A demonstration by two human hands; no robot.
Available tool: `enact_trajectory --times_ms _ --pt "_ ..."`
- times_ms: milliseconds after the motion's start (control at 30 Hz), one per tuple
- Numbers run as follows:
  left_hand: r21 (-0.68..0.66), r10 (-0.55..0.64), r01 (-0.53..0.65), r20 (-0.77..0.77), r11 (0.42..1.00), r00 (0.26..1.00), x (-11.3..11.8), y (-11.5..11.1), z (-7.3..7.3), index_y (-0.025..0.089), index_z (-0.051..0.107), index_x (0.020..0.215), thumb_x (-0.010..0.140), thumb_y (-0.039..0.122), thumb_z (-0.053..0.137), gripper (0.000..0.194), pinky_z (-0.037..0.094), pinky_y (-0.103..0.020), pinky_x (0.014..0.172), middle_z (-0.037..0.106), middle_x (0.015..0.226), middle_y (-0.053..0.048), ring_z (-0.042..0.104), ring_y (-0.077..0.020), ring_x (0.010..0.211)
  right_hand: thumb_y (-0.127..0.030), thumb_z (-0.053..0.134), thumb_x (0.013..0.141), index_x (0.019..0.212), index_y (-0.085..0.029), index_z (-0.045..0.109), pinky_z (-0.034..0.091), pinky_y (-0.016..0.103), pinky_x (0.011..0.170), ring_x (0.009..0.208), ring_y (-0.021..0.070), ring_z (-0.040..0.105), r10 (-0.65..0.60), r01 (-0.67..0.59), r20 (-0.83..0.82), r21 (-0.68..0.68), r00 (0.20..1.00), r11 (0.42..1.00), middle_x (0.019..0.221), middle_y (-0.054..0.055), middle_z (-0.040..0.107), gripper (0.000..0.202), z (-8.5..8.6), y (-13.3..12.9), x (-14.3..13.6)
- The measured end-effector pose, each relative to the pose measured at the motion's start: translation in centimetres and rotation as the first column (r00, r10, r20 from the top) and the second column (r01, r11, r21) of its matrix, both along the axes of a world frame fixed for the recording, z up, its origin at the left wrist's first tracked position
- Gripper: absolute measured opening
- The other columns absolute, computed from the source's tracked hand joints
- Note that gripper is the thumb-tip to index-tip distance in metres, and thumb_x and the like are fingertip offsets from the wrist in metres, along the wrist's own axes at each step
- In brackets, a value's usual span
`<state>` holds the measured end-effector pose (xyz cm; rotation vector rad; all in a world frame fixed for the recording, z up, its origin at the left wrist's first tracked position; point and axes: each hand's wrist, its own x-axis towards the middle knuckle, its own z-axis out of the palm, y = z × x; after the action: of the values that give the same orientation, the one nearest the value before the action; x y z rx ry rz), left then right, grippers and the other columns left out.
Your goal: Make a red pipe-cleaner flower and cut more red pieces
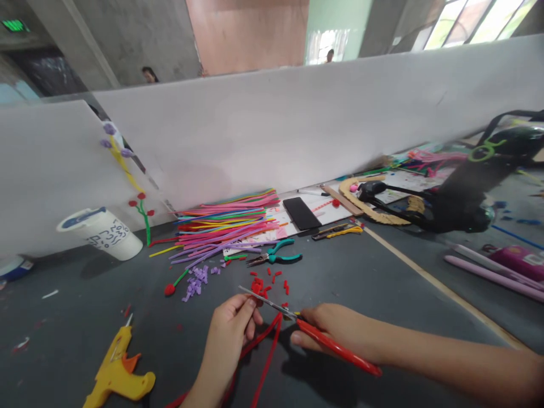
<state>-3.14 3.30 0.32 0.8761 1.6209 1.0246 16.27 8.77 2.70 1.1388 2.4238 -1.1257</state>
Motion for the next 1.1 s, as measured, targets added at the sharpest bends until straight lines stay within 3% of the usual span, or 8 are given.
enact_trajectory --times_ms 267,567,900,1100 --pt "-0.019 -0.028 0.028 -0.015 0.999 0.999 0.3 -0.1 0.2 0.016 0.055 0.052 0.069 0.050 0.055 0.038 0.018 -0.020 0.038 0.040 0.034 0.005 0.028 -0.0060 0.033 -0.057 0.036 0.083 0.073 -0.019 0.055 0.031 0.022 0.047 0.053 0.0138 0.049 0.014 -0.014 -0.001 -0.040 1.000 0.999 0.062 0.002 0.053 0.043 0.3 0.2 -0.2" --pt "-0.028 -0.028 0.028 0.000 0.999 1.000 0.1 -0.1 -0.5 0.016 0.055 0.052 0.070 0.047 0.053 0.036 0.017 -0.020 0.038 0.038 0.034 0.006 0.027 -0.0060 0.034 -0.058 0.034 0.083 0.077 -0.018 0.056 0.033 0.024 0.049 0.059 0.0181 0.056 0.031 -0.029 0.048 -0.042 0.998 0.999 0.066 0.005 0.058 0.046 1.2 0.3 -0.5" --pt "-0.043 -0.036 0.037 0.027 0.998 0.999 0.1 0.3 -0.6 0.016 0.054 0.053 0.071 0.047 0.052 0.036 0.015 -0.020 0.038 0.037 0.034 0.007 0.025 -0.0052 0.033 -0.056 0.034 0.083 0.067 -0.020 0.046 0.027 0.021 0.044 0.047 0.0098 0.036 0.006 -0.005 0.010 -0.104 1.000 0.995 0.056 -0.002 0.041 0.042 1.0 0.4 -0.6" --pt "-0.041 -0.021 0.025 0.083 0.999 0.996 -0.2 0.6 -1.4 0.014 0.055 0.054 0.071 0.044 0.055 0.034 0.015 -0.019 0.038 0.037 0.033 0.007 0.026 -0.0043 0.033 -0.051 0.038 0.084 0.060 -0.019 0.043 0.025 0.021 0.043 0.044 0.0074 0.029 -0.081 0.080 0.004 -0.169 0.997 0.982 0.052 -0.004 0.036 0.039 -0.4 0.5 -1.0"
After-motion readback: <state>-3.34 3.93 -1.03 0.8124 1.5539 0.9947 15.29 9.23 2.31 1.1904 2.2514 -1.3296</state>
